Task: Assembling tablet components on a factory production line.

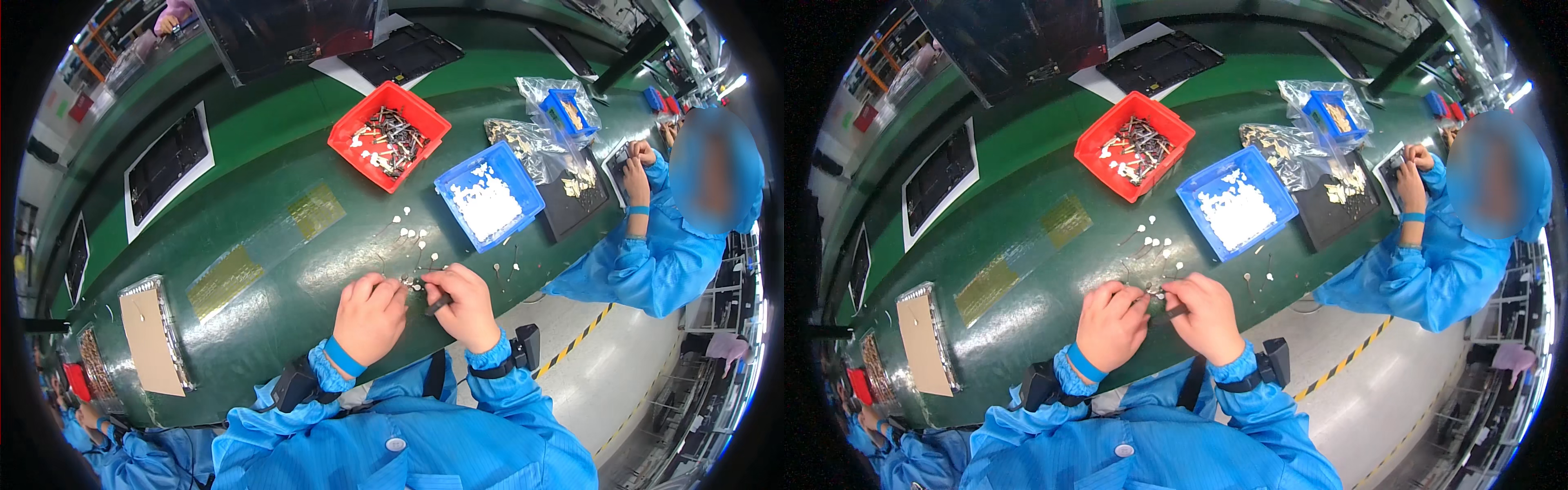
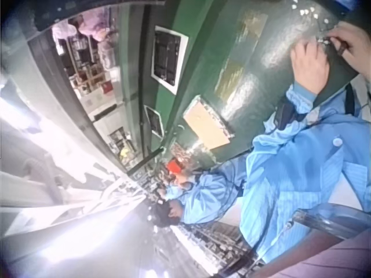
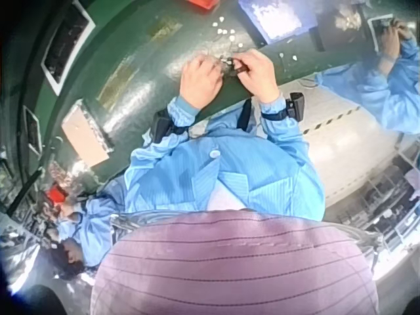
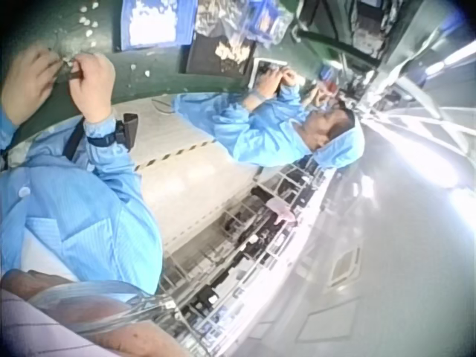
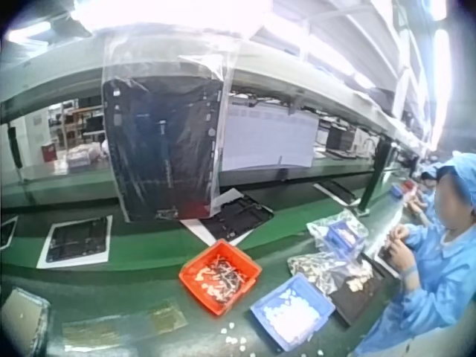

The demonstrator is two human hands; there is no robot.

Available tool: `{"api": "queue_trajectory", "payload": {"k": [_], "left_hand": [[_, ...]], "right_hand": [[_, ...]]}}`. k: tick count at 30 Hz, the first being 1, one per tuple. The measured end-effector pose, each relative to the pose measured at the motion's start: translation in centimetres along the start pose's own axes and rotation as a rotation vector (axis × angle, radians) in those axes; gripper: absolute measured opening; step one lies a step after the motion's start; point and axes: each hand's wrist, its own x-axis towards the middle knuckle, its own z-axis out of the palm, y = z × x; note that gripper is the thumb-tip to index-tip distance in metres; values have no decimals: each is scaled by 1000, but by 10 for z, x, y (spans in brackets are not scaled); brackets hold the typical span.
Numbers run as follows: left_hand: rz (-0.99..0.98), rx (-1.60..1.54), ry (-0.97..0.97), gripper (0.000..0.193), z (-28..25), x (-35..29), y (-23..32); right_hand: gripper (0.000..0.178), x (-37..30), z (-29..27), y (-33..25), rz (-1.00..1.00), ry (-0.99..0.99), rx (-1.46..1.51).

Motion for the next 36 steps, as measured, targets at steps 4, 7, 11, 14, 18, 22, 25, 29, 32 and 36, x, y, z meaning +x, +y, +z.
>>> {"api": "queue_trajectory", "payload": {"k": [4,7,11,14,18,22,25,29,32,36], "left_hand": [[23,9,3,31,4,-5,-3],[30,7,4,28,3,-7,-5],[47,17,33,24,4,-8,-8],[26,-3,47,23,5,-8,-9],[15,-13,57,26,6,-8,-11],[11,-28,43,29,5,-6,-10],[0,-19,45,22,4,-6,-9],[9,-33,49,33,5,-6,-10],[13,-32,58,33,4,-5,-9],[23,-39,81,34,3,-3,-6]], "right_hand": [[10,9,13,5,-74,-38,-109],[10,12,17,2,1,-67,-115],[11,17,17,-4,73,-88,-123],[12,20,11,-8,117,-164,-113],[14,21,4,-6,125,-182,-60],[16,21,3,-1,26,-167,-138],[17,20,1,-3,39,-149,-133],[19,21,-5,-2,61,-76,-31],[17,19,-15,0,142,20,92],[14,13,-19,14,254,45,346]]}}
